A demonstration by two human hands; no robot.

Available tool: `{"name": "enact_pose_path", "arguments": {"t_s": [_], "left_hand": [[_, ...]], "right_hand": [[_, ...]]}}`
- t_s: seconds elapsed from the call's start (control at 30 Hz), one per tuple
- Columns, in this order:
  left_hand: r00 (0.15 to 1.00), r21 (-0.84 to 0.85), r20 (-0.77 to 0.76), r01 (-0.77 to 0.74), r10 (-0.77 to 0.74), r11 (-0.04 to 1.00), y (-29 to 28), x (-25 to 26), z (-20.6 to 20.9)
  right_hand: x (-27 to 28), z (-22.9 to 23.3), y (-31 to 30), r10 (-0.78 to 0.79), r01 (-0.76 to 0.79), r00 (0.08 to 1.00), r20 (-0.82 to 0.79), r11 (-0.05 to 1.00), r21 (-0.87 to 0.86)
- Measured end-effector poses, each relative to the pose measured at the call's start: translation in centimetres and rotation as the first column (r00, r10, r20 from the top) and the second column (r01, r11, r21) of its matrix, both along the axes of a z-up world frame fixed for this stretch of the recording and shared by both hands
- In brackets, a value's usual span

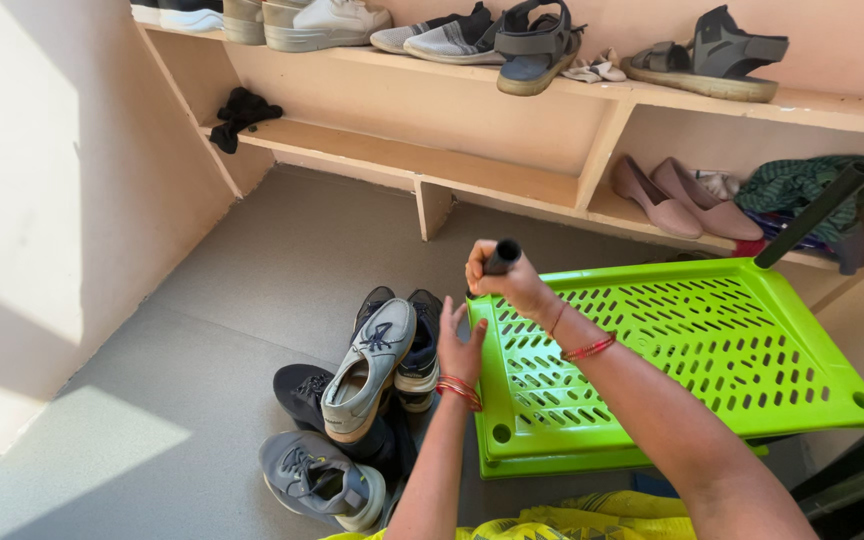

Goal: The person removes several pairs of shoes from a green plastic shoe rack and places them on the floor. Then the person disassembles the rack by removing the top tray and detaching the vertical support poles.

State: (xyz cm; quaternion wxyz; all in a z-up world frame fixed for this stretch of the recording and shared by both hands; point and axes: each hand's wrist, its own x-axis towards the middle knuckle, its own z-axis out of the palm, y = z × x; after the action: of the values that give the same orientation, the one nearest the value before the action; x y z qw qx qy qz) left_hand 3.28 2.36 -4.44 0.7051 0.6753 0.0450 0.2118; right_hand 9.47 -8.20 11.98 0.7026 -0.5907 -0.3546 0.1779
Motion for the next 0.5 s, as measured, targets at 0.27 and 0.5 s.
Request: {"name": "enact_pose_path", "arguments": {"t_s": [0.27, 0.5], "left_hand": [[0.965, -0.285, 0.204, 0.221, -0.166, 0.933, 1.7, 0.2, 0.9], [0.960, 0.152, 0.184, 0.183, -0.210, 0.971, 3.4, -4.6, 5.6]], "right_hand": [[-7.1, 1.7, -0.5, -0.039, 0.139, 0.894, 0.447, 0.971, -0.193], [-10.2, -0.2, -0.2, 0.004, 0.005, 1.000, -0.031, 0.964, 0.266]]}}
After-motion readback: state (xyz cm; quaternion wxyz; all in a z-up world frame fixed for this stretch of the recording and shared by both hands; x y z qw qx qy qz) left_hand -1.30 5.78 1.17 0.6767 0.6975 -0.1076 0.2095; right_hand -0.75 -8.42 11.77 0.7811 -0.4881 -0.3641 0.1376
